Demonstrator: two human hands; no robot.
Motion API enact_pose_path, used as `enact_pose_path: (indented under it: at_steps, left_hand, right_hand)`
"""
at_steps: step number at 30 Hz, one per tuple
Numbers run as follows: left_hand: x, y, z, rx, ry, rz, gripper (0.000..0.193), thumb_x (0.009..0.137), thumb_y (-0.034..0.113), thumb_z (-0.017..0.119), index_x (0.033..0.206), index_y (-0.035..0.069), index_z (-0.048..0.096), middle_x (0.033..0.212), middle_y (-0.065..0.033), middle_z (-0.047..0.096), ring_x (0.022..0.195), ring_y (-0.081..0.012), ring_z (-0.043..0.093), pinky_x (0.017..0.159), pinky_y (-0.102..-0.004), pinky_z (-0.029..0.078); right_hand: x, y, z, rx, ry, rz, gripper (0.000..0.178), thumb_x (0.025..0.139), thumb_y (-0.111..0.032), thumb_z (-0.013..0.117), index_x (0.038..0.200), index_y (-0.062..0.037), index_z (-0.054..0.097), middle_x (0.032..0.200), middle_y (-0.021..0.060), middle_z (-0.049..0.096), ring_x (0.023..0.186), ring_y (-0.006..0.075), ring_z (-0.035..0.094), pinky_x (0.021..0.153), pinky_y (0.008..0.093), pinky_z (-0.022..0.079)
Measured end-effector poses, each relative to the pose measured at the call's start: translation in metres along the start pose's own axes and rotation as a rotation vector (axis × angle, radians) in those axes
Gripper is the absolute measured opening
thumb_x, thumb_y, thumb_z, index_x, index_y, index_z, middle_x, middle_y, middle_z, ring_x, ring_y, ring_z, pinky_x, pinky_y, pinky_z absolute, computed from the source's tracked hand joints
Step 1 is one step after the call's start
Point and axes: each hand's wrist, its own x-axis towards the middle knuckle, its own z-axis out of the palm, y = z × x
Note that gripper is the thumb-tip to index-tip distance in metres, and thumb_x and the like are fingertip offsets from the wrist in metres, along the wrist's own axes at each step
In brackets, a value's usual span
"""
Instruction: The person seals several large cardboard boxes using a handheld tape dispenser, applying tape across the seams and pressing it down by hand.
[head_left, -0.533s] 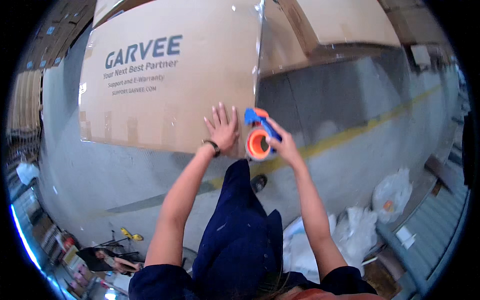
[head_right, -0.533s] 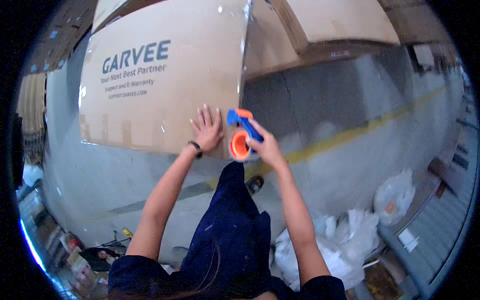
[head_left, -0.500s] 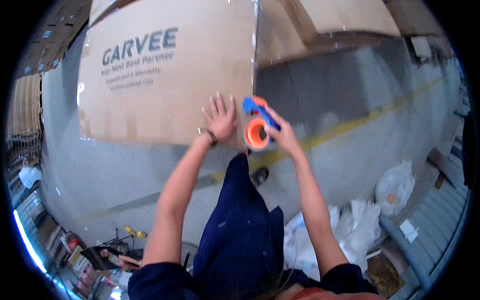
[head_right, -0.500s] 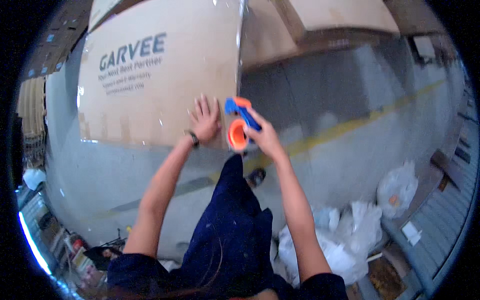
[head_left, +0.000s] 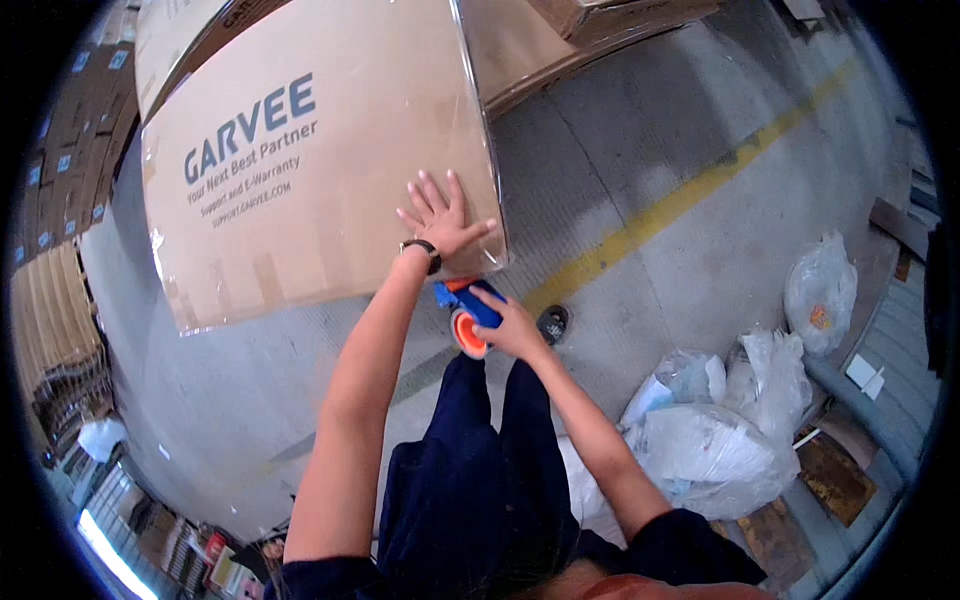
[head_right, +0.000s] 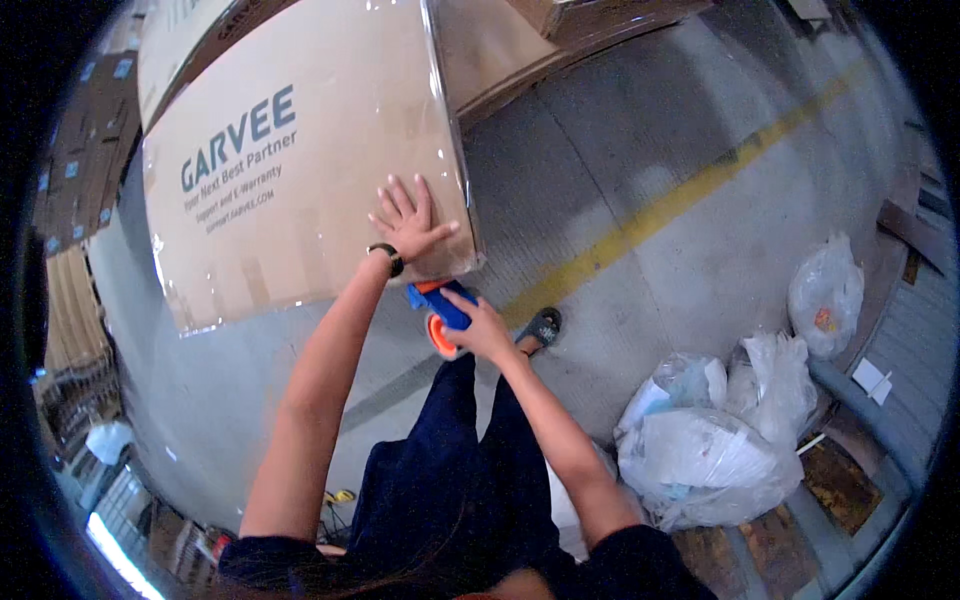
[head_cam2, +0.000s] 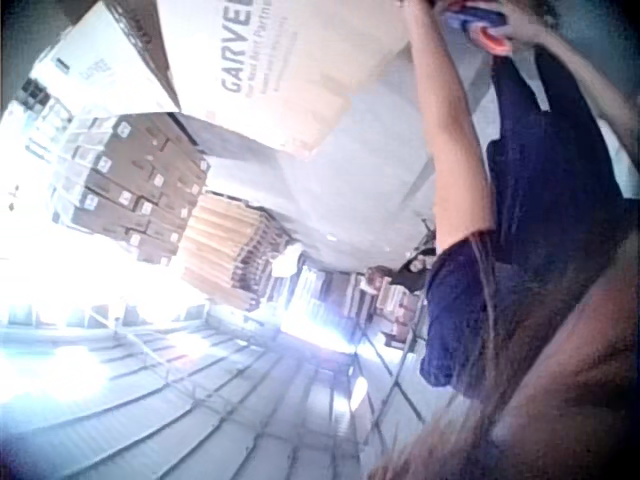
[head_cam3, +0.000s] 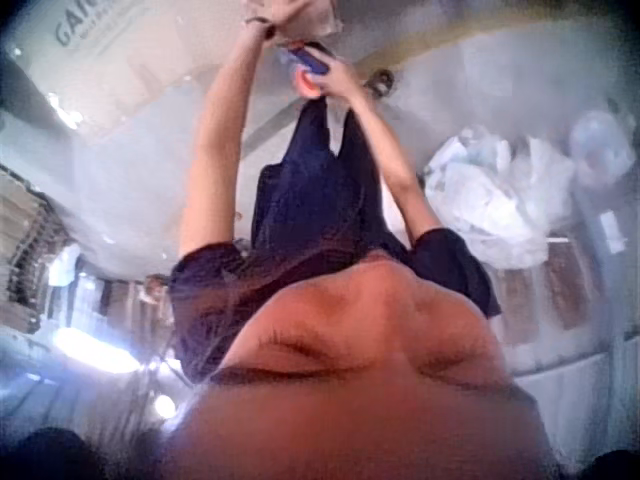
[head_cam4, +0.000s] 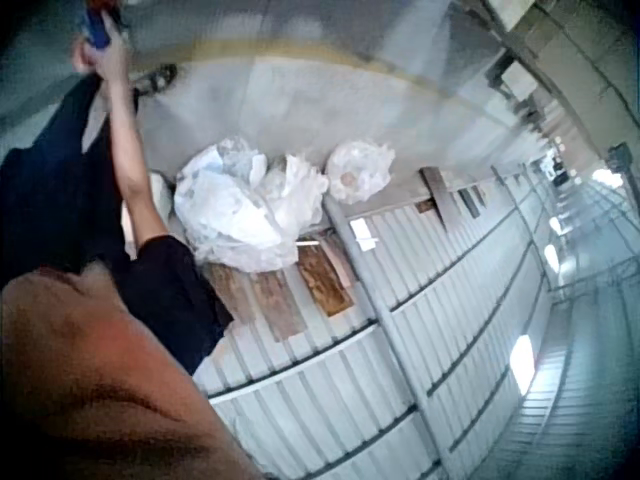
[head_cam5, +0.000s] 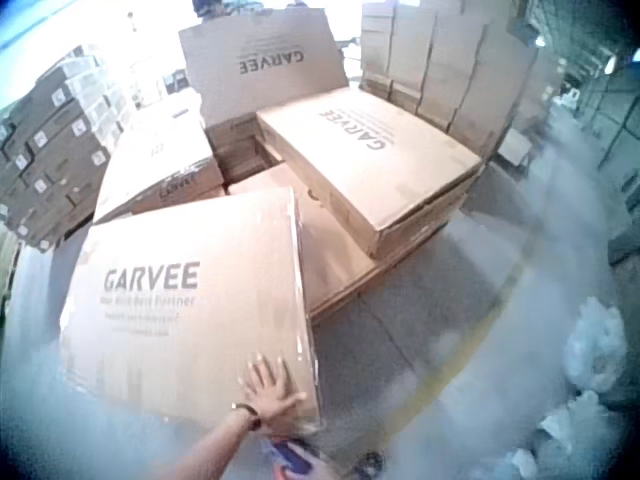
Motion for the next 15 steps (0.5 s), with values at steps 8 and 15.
enact_pose_path:
  at_steps: [8,15]
  left_hand:
    - [-0.004,0.035,-0.018,0.126,-0.204,-0.086,0.13,0.054,0.062,0.071,0.139,0.012,-0.014,0.139,-0.0285,-0.021,0.129,-0.0469,-0.017,0.096,-0.0678,0.003]
    - [-0.009,0.04,-0.027,0.179,-0.197,-0.148,0.133,0.054,0.058,0.074,0.137,0.01,-0.017,0.137,-0.0315,-0.024,0.128,-0.0496,-0.016,0.096,-0.0679,0.003]
  right_hand:
    - [0.06,-0.008,0.062,-0.144,-0.113,0.024,0.063,0.067,-0.039,0.066,0.126,-0.0229,0.048,0.118,0.0167,0.054,0.101,0.0295,0.056,0.087,0.0394,0.044]
    - [-0.077,0.173,-0.051,0.969,0.298,0.175,0.051,0.086,-0.036,0.05,0.126,-0.005,0.044,0.122,0.0065,0.05,0.106,0.0148,0.05,0.09,0.029,0.042]
